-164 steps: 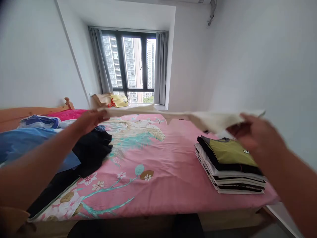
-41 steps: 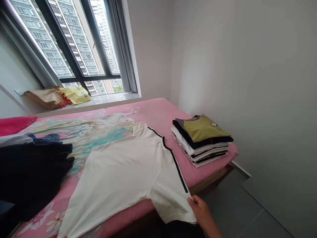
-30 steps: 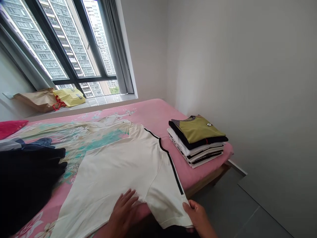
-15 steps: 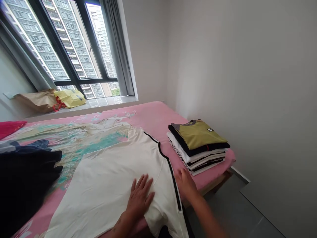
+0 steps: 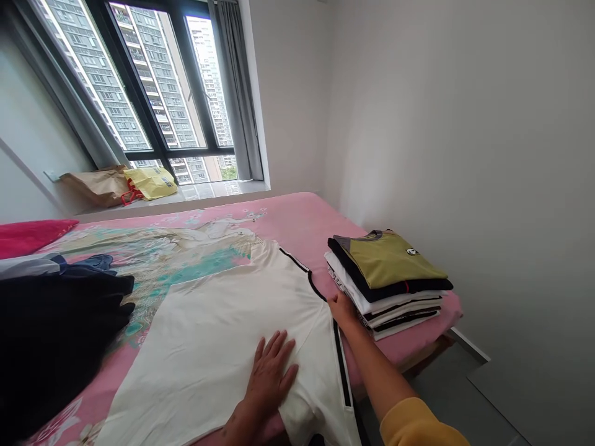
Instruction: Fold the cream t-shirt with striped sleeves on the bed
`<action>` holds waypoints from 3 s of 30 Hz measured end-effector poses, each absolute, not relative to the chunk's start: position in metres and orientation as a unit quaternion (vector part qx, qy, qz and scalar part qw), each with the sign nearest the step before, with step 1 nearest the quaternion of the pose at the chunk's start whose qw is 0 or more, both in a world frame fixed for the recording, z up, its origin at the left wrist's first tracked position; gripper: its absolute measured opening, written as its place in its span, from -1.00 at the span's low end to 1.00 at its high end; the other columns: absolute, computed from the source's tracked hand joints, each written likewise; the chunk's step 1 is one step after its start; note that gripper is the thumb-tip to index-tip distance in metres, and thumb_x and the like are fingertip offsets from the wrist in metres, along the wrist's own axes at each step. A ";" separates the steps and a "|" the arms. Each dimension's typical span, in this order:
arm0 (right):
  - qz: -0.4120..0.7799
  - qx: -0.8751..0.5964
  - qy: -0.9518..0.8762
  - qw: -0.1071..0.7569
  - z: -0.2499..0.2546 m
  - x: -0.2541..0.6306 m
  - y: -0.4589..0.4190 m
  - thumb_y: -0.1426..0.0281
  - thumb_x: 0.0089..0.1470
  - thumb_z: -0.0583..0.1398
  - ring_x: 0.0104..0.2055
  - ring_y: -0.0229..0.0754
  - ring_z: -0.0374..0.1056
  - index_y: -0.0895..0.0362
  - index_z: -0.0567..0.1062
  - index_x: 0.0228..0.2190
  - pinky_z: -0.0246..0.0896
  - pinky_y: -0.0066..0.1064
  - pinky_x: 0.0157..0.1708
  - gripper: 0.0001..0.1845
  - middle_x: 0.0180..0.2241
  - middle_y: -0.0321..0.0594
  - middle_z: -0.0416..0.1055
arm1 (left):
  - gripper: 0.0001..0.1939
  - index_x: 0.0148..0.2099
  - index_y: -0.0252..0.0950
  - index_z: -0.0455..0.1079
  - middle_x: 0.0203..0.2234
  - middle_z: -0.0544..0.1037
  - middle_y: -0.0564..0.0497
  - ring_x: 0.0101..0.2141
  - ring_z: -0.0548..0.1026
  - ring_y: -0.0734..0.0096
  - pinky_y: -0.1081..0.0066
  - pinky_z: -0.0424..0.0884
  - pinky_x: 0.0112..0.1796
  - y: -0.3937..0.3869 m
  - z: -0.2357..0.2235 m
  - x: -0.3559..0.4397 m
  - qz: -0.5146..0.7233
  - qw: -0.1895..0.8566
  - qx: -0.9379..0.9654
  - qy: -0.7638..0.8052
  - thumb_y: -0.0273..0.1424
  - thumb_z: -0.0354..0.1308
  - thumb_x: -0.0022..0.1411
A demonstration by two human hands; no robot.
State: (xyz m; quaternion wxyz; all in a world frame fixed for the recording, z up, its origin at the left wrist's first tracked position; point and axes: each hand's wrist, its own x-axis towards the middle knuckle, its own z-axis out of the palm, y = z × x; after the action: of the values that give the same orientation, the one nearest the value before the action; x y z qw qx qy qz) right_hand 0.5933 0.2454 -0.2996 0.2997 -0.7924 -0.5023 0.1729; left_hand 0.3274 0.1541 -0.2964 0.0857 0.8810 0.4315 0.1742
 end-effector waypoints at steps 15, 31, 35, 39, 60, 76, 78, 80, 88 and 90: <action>0.053 -0.597 -0.757 0.259 -0.269 0.487 0.212 0.30 0.18 -0.09 0.22 -0.14 0.00 0.17 0.27 0.06 -0.12 -0.26 0.20 -0.55 0.14 -0.09 0.18 | -0.56 0.09 -0.03 0.31 0.16 0.27 0.01 0.18 0.17 0.17 -0.06 -0.06 0.16 0.163 -0.268 0.320 0.140 0.213 0.856 0.450 -0.20 0.06 0.13; 0.040 -0.674 -0.730 0.104 -0.271 0.482 0.203 0.28 0.19 -0.12 0.32 -0.08 -0.29 0.17 0.09 0.20 -0.42 -0.02 0.23 -0.43 0.28 -0.12 -0.12 | -0.50 0.25 -0.21 0.12 0.27 0.03 -0.07 0.26 -0.09 0.20 -0.04 -0.17 0.16 0.177 -0.263 0.153 0.035 0.045 0.732 0.679 -0.27 -0.21 0.30; 0.109 -0.540 -0.828 0.107 -0.271 0.449 0.207 0.18 0.20 -0.13 0.32 -0.15 -0.29 0.06 0.06 0.22 -0.39 -0.15 0.24 -0.42 0.28 -0.23 -0.12 | -0.49 0.27 -0.04 0.03 0.29 -0.07 0.06 0.27 -0.13 0.26 0.00 -0.22 0.18 0.199 -0.266 0.215 0.072 0.095 0.823 0.555 -0.17 -0.19 0.30; 0.115 -0.634 -0.763 0.040 -0.293 0.492 0.221 0.18 0.20 -0.16 0.32 -0.17 -0.31 0.12 0.00 0.23 -0.45 -0.14 0.25 -0.39 0.29 -0.21 -0.19 | -0.42 0.30 -0.11 -0.03 0.29 -0.03 0.02 0.27 -0.12 0.22 -0.02 -0.29 0.19 0.214 -0.286 0.163 0.027 0.093 0.756 0.647 -0.11 -0.19 0.27; 0.101 -0.672 -0.734 0.000 -0.326 0.461 0.411 -0.05 0.14 -0.29 0.32 -0.06 -0.57 -0.13 -0.17 0.24 -0.63 0.25 0.13 -0.32 0.31 -0.40 -0.41 | -0.37 0.30 0.05 -0.11 0.31 -0.18 0.12 0.28 -0.26 0.14 -0.26 -0.44 0.09 0.388 -0.309 0.110 0.004 0.074 0.709 0.701 0.06 -0.31 0.22; -0.053 -0.654 -0.742 0.136 -0.329 0.453 0.430 0.19 0.20 -0.17 0.31 -0.04 -0.29 0.13 0.10 0.19 -0.50 0.10 0.20 -0.42 0.26 -0.10 -0.07 | -0.57 0.09 -0.25 0.33 0.15 0.29 -0.09 0.18 0.15 0.30 0.16 -0.04 0.19 0.404 -0.318 0.080 0.182 -0.052 0.789 0.585 -0.29 -0.18 0.29; -0.014 -0.524 -0.842 0.131 -0.325 0.432 0.418 0.19 0.21 -0.17 0.31 -0.14 -0.25 0.10 0.10 0.20 -0.47 -0.07 0.24 -0.43 0.25 -0.15 -0.02 | -0.58 0.12 -0.16 0.30 0.15 0.29 -0.02 0.17 0.17 0.35 0.20 0.00 0.18 0.391 -0.314 0.101 0.163 0.003 0.852 0.498 -0.30 -0.19 0.30; 0.047 -0.418 -0.901 0.106 -0.323 0.412 0.413 0.14 0.22 -0.19 0.30 -0.21 -0.23 0.01 0.05 0.21 -0.46 -0.16 0.25 -0.42 0.26 -0.25 -0.03 | -0.56 0.19 -0.01 0.18 0.21 0.20 0.08 0.21 0.09 0.30 0.05 -0.12 0.20 0.387 -0.311 0.123 0.127 0.059 0.877 0.460 -0.22 -0.17 0.29; 0.088 -0.555 -0.826 0.034 -0.319 0.388 0.456 0.02 0.18 -0.31 0.33 -0.16 -0.48 0.01 -0.14 0.25 -0.63 -0.07 0.22 -0.32 0.31 -0.32 -0.34 | -0.41 0.30 0.02 -0.08 0.30 -0.13 0.10 0.28 -0.22 0.22 -0.13 -0.45 0.15 0.439 -0.306 0.120 0.032 0.104 0.735 0.669 -0.01 -0.26 0.25; 0.081 -0.578 -0.812 0.029 -0.317 0.386 0.455 0.02 0.18 -0.29 0.33 -0.15 -0.56 0.01 -0.18 0.26 -0.67 -0.05 0.22 -0.31 0.32 -0.32 -0.43 | -0.37 0.32 -0.05 -0.14 0.31 -0.17 0.07 0.28 -0.26 0.23 -0.11 -0.44 0.15 0.437 -0.309 0.112 0.030 0.087 0.723 0.684 -0.01 -0.28 0.25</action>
State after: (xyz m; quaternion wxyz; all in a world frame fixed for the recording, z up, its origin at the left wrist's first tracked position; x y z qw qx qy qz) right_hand 0.3862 0.4547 -0.3169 0.0292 -0.5779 -0.8116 0.0806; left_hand 0.1123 0.4373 -0.3089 0.0872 0.7235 0.6842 0.0298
